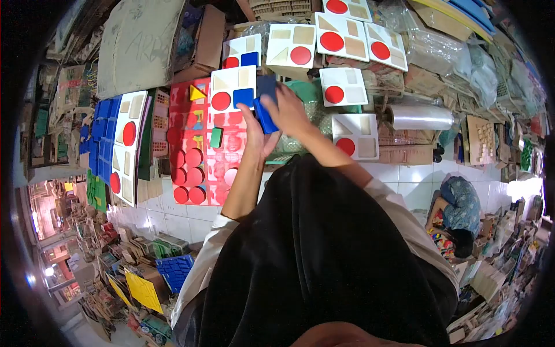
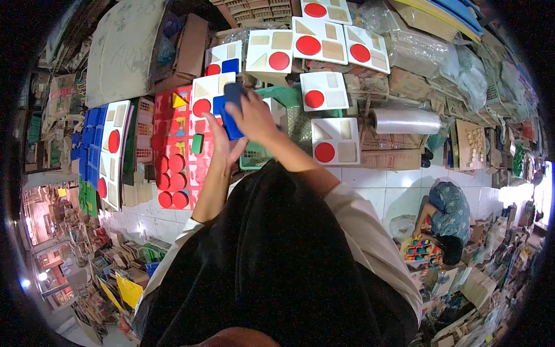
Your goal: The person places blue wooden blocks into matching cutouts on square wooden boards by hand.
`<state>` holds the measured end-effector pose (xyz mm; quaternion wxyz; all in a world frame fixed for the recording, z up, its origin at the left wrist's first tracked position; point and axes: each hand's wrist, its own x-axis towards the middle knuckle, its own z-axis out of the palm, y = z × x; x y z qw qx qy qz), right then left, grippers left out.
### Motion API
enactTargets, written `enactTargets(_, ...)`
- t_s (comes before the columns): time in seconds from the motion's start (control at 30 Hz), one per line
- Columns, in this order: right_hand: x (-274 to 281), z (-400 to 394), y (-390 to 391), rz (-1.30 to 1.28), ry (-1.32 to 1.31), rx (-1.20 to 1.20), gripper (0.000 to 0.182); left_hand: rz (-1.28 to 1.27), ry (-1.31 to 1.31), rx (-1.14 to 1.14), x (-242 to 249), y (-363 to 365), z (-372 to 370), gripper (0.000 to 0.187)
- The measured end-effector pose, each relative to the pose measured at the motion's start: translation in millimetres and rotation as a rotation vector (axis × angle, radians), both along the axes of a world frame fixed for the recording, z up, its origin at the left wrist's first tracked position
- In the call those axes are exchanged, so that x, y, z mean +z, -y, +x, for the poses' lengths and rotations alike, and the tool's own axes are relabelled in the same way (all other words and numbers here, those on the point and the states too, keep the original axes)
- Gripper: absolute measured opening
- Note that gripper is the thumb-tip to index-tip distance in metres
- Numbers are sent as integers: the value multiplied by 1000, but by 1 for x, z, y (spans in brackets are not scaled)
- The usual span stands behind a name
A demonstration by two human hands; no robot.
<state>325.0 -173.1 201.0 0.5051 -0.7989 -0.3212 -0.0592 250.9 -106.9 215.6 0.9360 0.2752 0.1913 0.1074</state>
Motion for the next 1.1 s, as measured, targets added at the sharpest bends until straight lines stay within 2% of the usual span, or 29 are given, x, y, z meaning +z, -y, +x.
enactTargets(0.03,5,13,-3,-46,-255,43,37,8,1,-54,-2,-1,-5,58)
enactTargets(0.07,9,25,-5,-84,-227,22,36,91,-30,-7,-4,4,-10,48)
enactTargets(0.13,7,40,0,-120,-195,-6,37,132,-21,-3,-12,1,-12,44)
enactTargets(0.17,5,46,5,32,-314,-35,34,170,-11,5,-15,0,-12,40)
enactTargets(0.2,5,50,9,188,-428,-62,32,90,5,129,-7,2,-11,36)
enactTargets(0.23,12,40,16,243,-471,-25,27,95,15,127,-8,-2,-5,36)
enactTargets(0.3,21,-2,15,386,-106,39,24,-157,-91,335,-16,-7,1,34)
enactTargets(0.33,25,-19,18,156,106,91,23,-181,-138,223,-8,-2,-4,34)
enactTargets(0.37,28,-29,20,-77,314,139,22,183,67,166,-13,15,-17,35)
enactTargets(0.4,27,-24,16,12,272,88,23,15,52,146,-13,16,-10,35)
enactTargets(0.43,22,-11,11,112,366,75,21,-152,40,130,-13,13,1,34)
enactTargets(0.5,11,-1,0,187,264,112,22,-258,-75,92,-29,-7,0,27)
enactTargets(0.53,21,5,-1,188,263,115,22,-223,-111,158,-21,-4,5,27)
enactTargets(0.6,38,16,-3,290,-285,-23,24,-189,-146,233,-15,-3,5,27)
enactTargets(0.63,35,24,-5,293,-285,-18,24,-154,-147,175,-18,-6,3,29)
enactTargets(0.7,24,40,-3,283,-508,224,27,-117,-151,109,-15,-10,-2,31)
enactTargets(0.73,23,44,-2,335,-681,403,30,-28,-169,-27,-6,-7,-6,33)
enactTargets(0.77,23,46,0,334,-680,396,30,58,-186,-163,-2,-5,-10,35)
enactTargets(0.87,30,52,-2,339,-1103,560,35,131,-161,-253,-3,-12,-15,42)
enactTargets(0.9,23,54,-5,343,-1109,552,35,192,-174,-303,-1,-15,-17,45)
enactTargets(0.97,6,58,-10,161,-596,951,36,213,-162,-403,-2,-17,-13,52)
enactTargets(1.0,23,51,-1,94,-1152,928,37,291,-210,-478,-3,-16,-12,54)
enactTargets(1.03,30,51,5,175,-1225,1011,40,378,-249,-551,-2,-18,-6,55)
enactTargets(1.07,20,56,2,123,-1234,1012,40,488,-184,-516,0,-16,-2,52)
enactTargets(1.1,0,55,0,72,-1251,1012,41,486,-190,-520,-4,-19,1,52)
